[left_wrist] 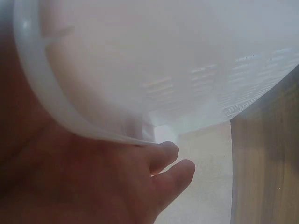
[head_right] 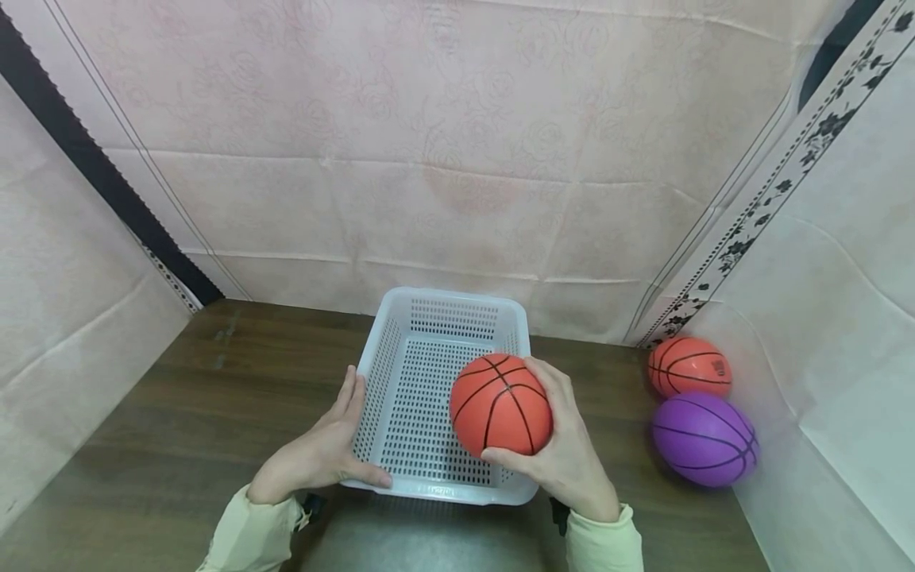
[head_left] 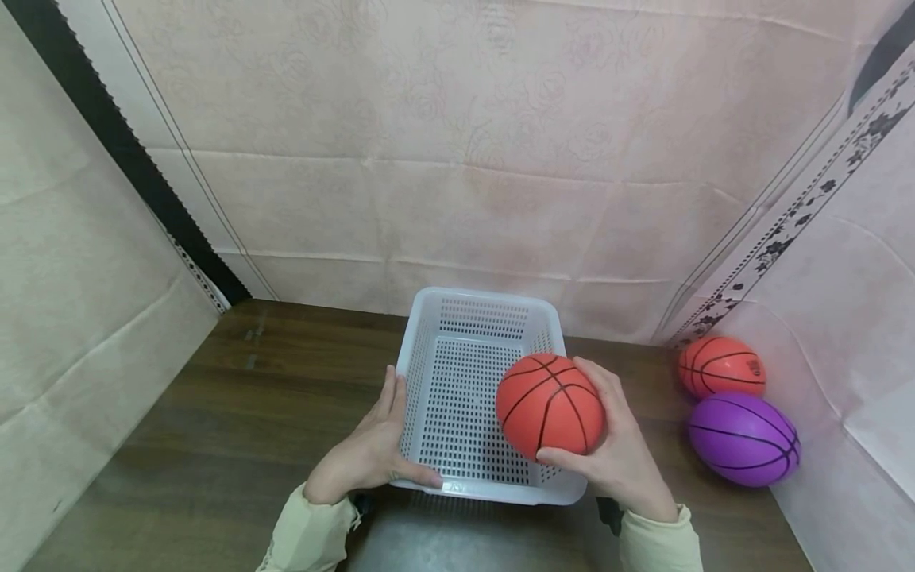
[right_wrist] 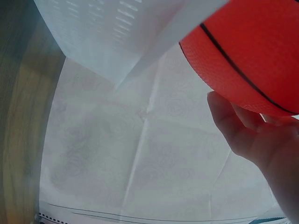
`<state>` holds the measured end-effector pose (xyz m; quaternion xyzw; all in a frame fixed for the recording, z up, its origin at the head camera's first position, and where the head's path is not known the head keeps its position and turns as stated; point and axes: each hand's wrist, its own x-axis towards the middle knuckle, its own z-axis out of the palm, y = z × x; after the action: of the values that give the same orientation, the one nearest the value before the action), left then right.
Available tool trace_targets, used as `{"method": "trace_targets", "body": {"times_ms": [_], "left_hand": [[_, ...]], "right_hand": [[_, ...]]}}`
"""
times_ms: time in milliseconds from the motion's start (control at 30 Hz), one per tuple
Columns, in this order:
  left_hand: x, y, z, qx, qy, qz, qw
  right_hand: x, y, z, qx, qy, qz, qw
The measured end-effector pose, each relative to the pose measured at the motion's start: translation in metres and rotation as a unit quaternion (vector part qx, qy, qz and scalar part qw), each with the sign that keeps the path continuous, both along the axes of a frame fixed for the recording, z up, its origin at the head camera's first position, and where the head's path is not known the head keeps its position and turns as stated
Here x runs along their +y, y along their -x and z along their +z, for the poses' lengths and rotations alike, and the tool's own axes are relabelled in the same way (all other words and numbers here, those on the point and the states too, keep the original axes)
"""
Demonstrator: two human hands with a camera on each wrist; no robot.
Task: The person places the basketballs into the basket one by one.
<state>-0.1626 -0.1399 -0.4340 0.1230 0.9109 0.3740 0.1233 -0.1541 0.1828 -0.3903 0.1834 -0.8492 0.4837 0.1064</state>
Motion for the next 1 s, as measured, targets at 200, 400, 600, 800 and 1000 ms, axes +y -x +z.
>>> {"method": "trace_targets", "body": {"times_ms": [200, 400, 600, 800, 1000], "left_hand": [[0.000, 0.000, -0.001, 0.000, -0.003, 0.003, 1.0000], [0.000, 0.001, -0.001, 0.004, -0.007, 0.002, 1.0000], [0.000, 0.001, -0.002, 0.001, -0.008, 0.004, 1.0000], [0.000, 0.000, -0.001, 0.002, -0.005, 0.005, 1.0000], [0.000, 0.000, -0.001, 0.001, -0.004, 0.005, 1.0000]], "right_hand": [[-0.008, -0.006, 0.011, -0.019, -0.001, 0.015, 0.9997], [-0.010, -0.004, 0.009, -0.028, -0.003, 0.028, 0.9992], [-0.015, -0.004, 0.006, -0.038, -0.009, 0.036, 0.9986], [-0.012, 0.006, -0.015, -0.036, -0.026, 0.032, 0.9985], [-0.011, 0.014, -0.032, -0.038, -0.042, 0.029, 0.9979]]}}
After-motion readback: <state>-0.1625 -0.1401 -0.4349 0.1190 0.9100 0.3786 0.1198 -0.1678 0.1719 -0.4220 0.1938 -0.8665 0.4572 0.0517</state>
